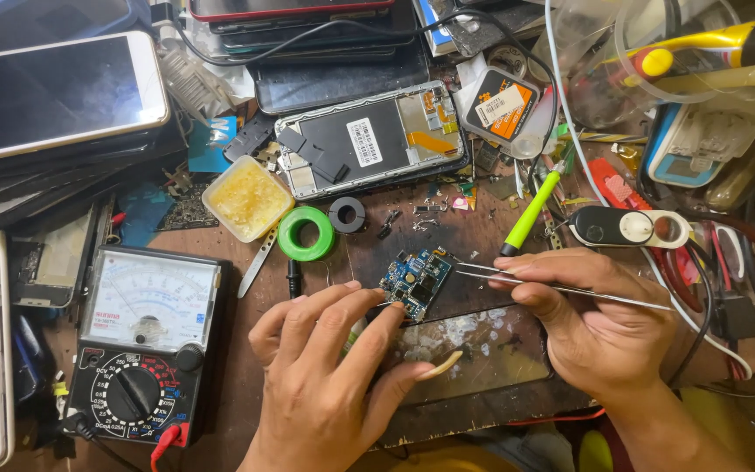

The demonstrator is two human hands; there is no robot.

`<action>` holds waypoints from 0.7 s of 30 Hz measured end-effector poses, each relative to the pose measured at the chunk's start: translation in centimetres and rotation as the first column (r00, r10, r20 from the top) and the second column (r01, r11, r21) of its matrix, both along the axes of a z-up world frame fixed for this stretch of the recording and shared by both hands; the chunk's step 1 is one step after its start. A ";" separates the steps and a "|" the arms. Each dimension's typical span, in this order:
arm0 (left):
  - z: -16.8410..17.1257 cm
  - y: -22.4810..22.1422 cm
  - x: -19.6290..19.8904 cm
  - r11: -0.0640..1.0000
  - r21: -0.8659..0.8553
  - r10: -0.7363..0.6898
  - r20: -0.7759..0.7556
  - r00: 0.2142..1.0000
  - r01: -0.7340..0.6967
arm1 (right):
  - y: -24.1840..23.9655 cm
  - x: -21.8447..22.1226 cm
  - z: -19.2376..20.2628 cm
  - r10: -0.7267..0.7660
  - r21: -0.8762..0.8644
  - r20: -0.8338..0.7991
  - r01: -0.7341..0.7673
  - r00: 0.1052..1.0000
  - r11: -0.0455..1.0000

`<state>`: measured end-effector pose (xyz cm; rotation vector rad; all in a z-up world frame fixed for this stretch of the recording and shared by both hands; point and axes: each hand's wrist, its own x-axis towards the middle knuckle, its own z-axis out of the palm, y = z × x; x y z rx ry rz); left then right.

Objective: Soldering electronic components onto a circuit board at a repair bench using a soldering iron and tweezers.

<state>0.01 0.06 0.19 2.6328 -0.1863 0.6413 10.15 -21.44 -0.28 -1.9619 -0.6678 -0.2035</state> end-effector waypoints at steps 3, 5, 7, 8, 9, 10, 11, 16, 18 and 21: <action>0.2 0.2 -0.2 0.995 -0.080 0.067 0.041 0.997 -0.063 | -0.4 -0.2 -0.1 -0.038 -0.007 0.000 0.038 0.999 0.999; 0.3 0.3 -0.4 0.988 -0.117 0.109 0.061 0.992 -0.101 | -0.8 -0.3 -0.2 -0.063 -0.012 -0.011 0.063 0.998 0.998; 0.4 0.4 -0.6 0.975 -0.155 0.169 0.042 0.985 -0.160 | -1.0 -0.4 -0.2 -0.103 -0.013 0.024 0.103 0.994 0.995; 0.4 0.5 -0.7 0.975 -0.153 0.171 0.049 0.984 -0.162 | -1.1 -0.5 -0.5 -0.101 -0.009 0.030 0.101 0.994 0.995; 0.4 0.6 -0.8 0.978 -0.146 0.156 0.043 0.987 -0.149 | -1.2 -0.5 -0.9 -0.095 0.080 0.037 0.092 0.995 0.993; 0.5 0.6 -0.9 0.981 -0.142 0.140 0.032 0.990 -0.134 | -1.3 -0.6 -1.3 -0.091 0.165 0.040 0.084 0.995 0.983; 0.5 0.8 -1.2 0.981 -0.142 0.140 0.034 0.990 -0.134 | -1.6 -0.7 -1.1 -0.091 0.166 0.042 0.083 0.995 0.983; 0.5 1.8 -1.9 0.996 -0.064 -0.077 -0.122 0.990 0.070 | -3.2 -1.0 0.0 -0.147 0.118 0.248 0.121 0.957 0.986; 0.3 2.0 -2.3 0.997 -0.037 -0.079 -0.139 0.987 0.074 | -3.6 -1.3 0.4 -0.143 0.108 0.230 0.120 0.963 0.987; 0.3 2.1 -2.5 0.996 -0.026 -0.091 -0.165 0.982 0.088 | -4.1 -1.6 1.3 -0.084 0.052 0.197 0.075 0.977 0.996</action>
